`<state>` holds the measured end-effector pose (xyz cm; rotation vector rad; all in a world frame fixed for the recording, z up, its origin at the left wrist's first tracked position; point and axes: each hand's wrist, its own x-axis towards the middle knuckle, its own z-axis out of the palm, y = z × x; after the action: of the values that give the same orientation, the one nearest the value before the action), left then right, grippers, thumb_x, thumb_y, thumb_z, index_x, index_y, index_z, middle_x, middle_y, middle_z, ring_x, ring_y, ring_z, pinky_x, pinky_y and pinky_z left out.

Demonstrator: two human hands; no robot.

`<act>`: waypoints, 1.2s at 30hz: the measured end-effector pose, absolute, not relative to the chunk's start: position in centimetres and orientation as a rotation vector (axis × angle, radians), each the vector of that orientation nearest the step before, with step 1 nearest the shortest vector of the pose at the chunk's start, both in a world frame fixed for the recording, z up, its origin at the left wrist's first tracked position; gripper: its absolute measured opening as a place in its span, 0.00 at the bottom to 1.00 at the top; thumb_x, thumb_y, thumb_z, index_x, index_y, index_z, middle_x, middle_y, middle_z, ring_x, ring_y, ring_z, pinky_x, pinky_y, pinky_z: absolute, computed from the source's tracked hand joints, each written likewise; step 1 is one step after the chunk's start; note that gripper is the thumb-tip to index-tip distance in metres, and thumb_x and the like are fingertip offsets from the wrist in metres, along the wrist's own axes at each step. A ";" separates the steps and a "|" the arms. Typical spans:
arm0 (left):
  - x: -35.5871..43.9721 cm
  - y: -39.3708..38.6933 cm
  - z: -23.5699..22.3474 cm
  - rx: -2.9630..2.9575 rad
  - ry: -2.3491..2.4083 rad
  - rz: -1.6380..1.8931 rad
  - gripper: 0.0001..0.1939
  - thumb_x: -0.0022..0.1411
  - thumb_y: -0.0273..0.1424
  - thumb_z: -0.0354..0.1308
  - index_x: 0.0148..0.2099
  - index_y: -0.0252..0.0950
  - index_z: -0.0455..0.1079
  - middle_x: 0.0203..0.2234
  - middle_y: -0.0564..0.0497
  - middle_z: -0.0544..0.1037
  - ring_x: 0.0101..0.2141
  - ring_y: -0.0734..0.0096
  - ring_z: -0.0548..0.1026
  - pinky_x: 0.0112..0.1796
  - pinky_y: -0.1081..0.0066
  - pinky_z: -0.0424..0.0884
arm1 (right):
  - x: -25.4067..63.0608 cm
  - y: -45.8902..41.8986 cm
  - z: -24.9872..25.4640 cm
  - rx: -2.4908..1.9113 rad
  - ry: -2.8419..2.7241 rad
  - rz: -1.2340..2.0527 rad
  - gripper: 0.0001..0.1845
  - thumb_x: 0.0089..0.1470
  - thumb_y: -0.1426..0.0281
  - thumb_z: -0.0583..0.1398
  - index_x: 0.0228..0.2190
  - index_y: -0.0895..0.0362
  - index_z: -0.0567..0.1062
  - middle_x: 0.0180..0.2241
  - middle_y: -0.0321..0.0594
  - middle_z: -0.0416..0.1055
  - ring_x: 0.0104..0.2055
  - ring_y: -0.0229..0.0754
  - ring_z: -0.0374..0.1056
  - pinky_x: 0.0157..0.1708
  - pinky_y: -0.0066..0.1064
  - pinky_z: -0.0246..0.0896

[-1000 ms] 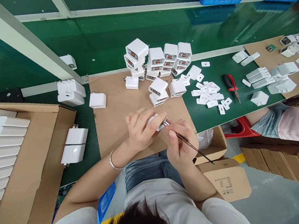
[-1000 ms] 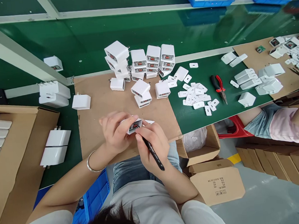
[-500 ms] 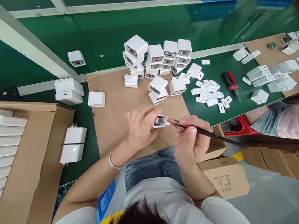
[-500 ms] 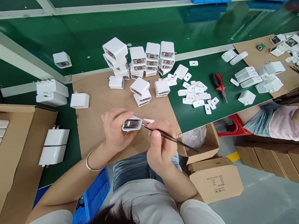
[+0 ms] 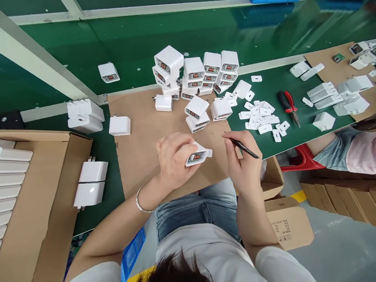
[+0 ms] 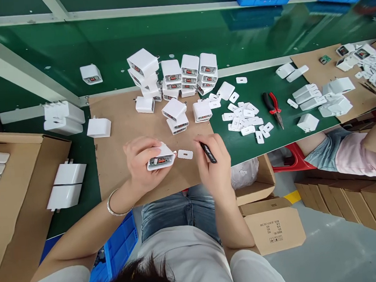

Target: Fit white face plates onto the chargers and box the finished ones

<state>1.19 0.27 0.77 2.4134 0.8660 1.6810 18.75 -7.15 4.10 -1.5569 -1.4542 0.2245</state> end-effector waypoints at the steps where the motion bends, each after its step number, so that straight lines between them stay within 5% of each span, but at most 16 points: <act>1: 1.2 0.3 0.7 2.404 0.865 1.687 0.15 0.62 0.33 0.66 0.47 0.44 0.65 0.39 0.52 0.79 0.42 0.62 0.78 0.44 0.62 0.63 | 19.9 -7.0 3.9 -1.656 -1.552 0.218 0.11 0.66 0.72 0.55 0.45 0.52 0.76 0.41 0.44 0.71 0.45 0.48 0.70 0.43 0.41 0.66; 8: 1.0 0.3 0.3 2.393 0.889 1.570 0.14 0.63 0.37 0.66 0.45 0.45 0.63 0.40 0.51 0.79 0.42 0.62 0.79 0.42 0.60 0.69 | 26.5 -5.1 0.7 -2.212 -1.614 0.042 0.19 0.58 0.78 0.51 0.42 0.54 0.79 0.39 0.45 0.66 0.34 0.45 0.62 0.29 0.35 0.53; 13: 1.3 0.3 0.3 2.174 0.889 1.468 0.18 0.63 0.38 0.67 0.48 0.42 0.62 0.41 0.48 0.77 0.42 0.62 0.78 0.44 0.60 0.72 | 25.8 -4.7 0.8 -2.071 -1.663 0.112 0.21 0.62 0.75 0.52 0.52 0.53 0.76 0.45 0.49 0.65 0.37 0.47 0.65 0.34 0.39 0.63; 18: 1.2 0.6 -0.4 1.864 0.986 1.384 0.25 0.63 0.42 0.67 0.55 0.40 0.60 0.44 0.47 0.72 0.41 0.65 0.75 0.43 0.62 0.73 | 22.5 -5.9 0.6 -1.689 -2.038 0.489 0.18 0.62 0.67 0.61 0.53 0.51 0.74 0.53 0.50 0.66 0.51 0.53 0.70 0.49 0.45 0.70; 21: 0.8 0.7 -0.5 1.802 0.932 1.340 0.21 0.71 0.48 0.54 0.57 0.40 0.61 0.44 0.46 0.71 0.41 0.64 0.74 0.44 0.61 0.73 | 21.6 -6.2 -0.4 -1.673 -2.013 0.535 0.12 0.62 0.67 0.62 0.48 0.53 0.75 0.49 0.48 0.71 0.50 0.52 0.71 0.45 0.43 0.71; 26: 0.8 0.6 -0.1 1.788 0.891 1.264 0.25 0.76 0.50 0.36 0.51 0.41 0.68 0.42 0.46 0.73 0.43 0.60 0.72 0.46 0.58 0.70 | 20.5 -6.3 0.6 -1.606 -1.710 0.376 0.09 0.62 0.69 0.63 0.45 0.53 0.75 0.39 0.40 0.73 0.35 0.42 0.68 0.37 0.38 0.69; 36: 1.1 0.1 0.5 1.856 0.858 1.200 0.21 0.76 0.48 0.39 0.53 0.41 0.66 0.45 0.44 0.72 0.45 0.59 0.71 0.49 0.58 0.70 | 15.8 -5.6 2.9 -1.395 -1.597 0.257 0.15 0.62 0.69 0.63 0.50 0.48 0.78 0.41 0.45 0.73 0.41 0.46 0.73 0.40 0.42 0.73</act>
<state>1.11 0.06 0.51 1.8561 0.8578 1.1997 15.77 -5.60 2.93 -1.3948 -1.5969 0.2572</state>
